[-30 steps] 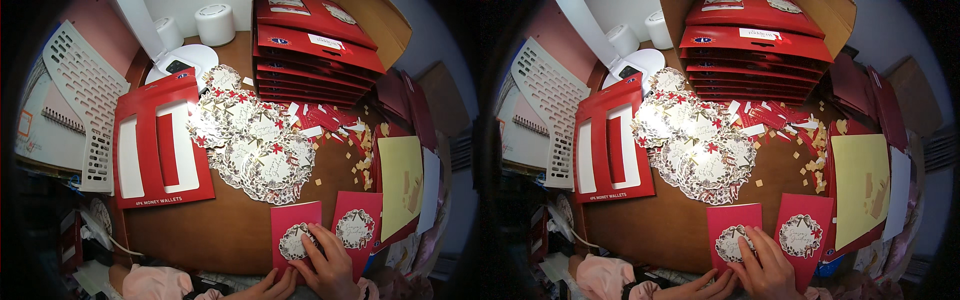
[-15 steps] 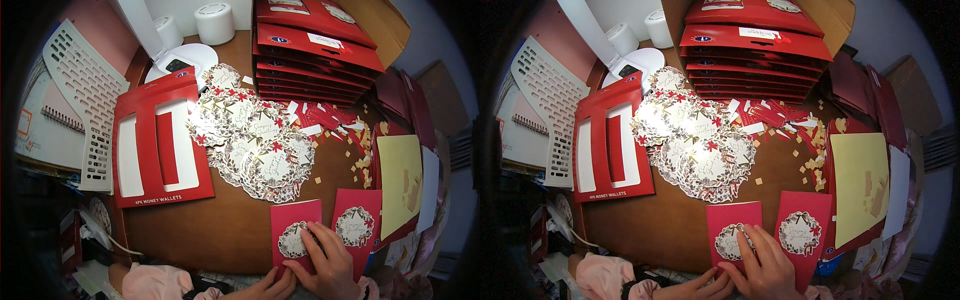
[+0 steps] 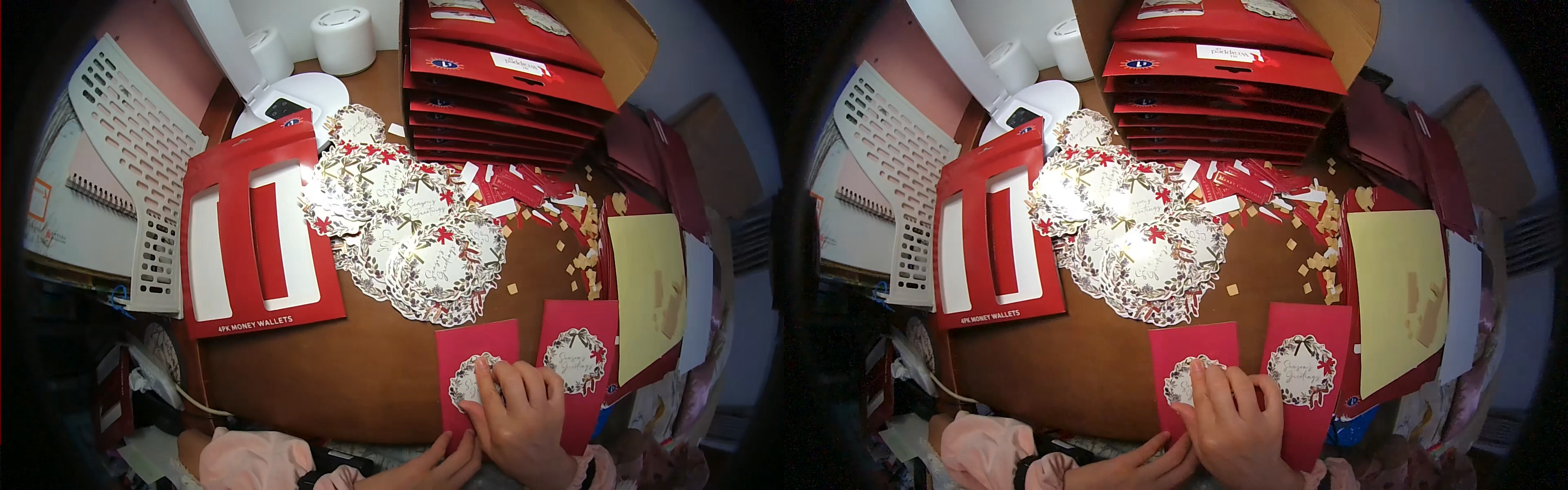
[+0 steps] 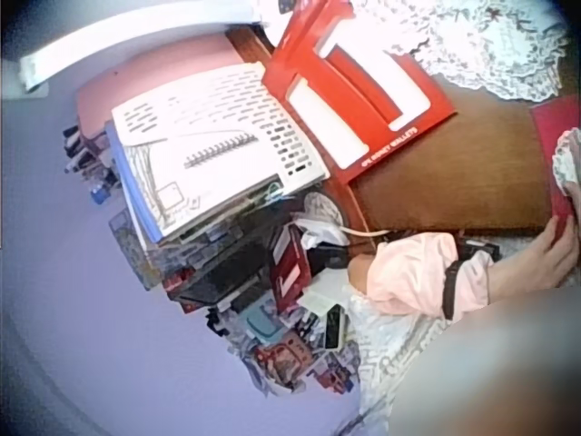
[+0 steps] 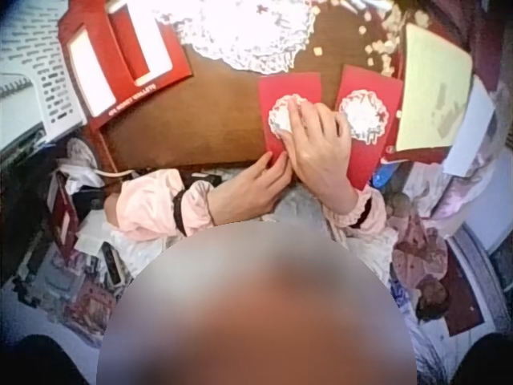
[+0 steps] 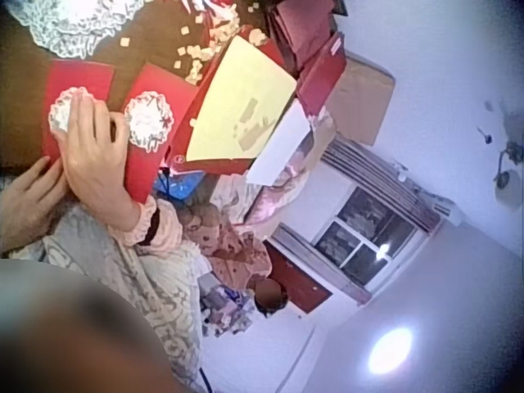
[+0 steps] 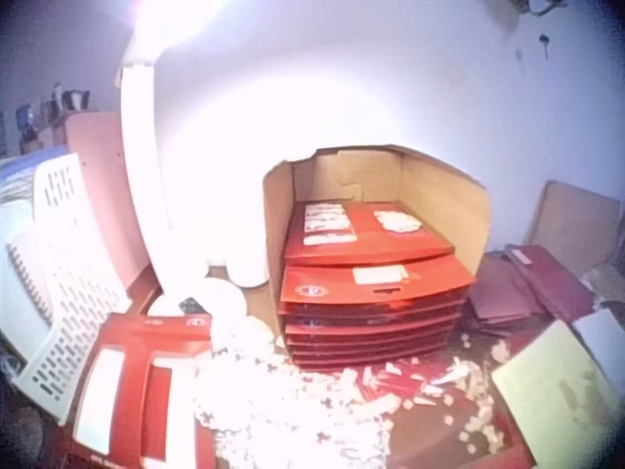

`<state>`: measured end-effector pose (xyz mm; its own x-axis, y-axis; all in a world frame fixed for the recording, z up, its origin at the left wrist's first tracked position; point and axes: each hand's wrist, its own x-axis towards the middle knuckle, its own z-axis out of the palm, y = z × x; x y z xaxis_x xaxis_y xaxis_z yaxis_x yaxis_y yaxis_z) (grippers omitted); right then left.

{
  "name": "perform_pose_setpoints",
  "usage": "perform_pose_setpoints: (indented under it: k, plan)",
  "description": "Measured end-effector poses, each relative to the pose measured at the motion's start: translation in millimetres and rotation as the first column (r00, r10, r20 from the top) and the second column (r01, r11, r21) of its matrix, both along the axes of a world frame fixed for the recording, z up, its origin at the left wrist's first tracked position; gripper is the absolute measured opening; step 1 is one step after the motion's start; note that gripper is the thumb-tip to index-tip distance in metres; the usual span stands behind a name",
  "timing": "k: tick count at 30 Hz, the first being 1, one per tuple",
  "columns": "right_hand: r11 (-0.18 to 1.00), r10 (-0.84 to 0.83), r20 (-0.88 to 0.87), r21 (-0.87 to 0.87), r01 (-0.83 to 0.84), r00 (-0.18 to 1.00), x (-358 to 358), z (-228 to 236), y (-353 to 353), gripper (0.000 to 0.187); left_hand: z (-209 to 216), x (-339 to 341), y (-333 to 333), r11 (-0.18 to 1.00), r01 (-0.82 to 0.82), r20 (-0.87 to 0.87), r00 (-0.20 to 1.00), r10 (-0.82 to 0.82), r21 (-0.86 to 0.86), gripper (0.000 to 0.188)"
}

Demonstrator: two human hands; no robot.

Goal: Assemble decorative greeting cards by applying adhesive and lace cutouts.

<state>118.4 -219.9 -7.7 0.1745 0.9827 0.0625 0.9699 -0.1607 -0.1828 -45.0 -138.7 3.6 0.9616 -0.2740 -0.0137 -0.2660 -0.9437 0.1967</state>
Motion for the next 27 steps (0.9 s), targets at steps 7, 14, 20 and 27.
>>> perform_pose_setpoints:
  k: [7, 14, 20, 27]
  plan:
    - [0.994, 0.017, 0.064, 0.104, -0.024, 0.998, 2, -1, -6, 0.041, -7, -2, -10, 0.999, -0.019, 0.014, 1.0, 0.02, -0.031, 0.043]
    - [0.961, 0.105, -0.122, 0.266, -0.069, 0.987, 13, 45, -46, 0.053, -13, -2, -24, 0.99, -0.107, 0.149, 0.985, 0.092, 0.093, 0.043]
    - [0.982, -0.041, -0.025, 0.186, 0.045, 0.999, 19, 32, -97, 0.066, -12, 6, -34, 0.952, -0.272, 0.033, 0.962, 0.27, 0.141, 0.071]
    - [0.993, 0.039, 0.046, 0.108, -0.044, 0.998, 32, -6, -117, 0.073, -20, 10, -38, 0.907, -0.414, 0.19, 0.899, 0.394, 0.075, 0.076]
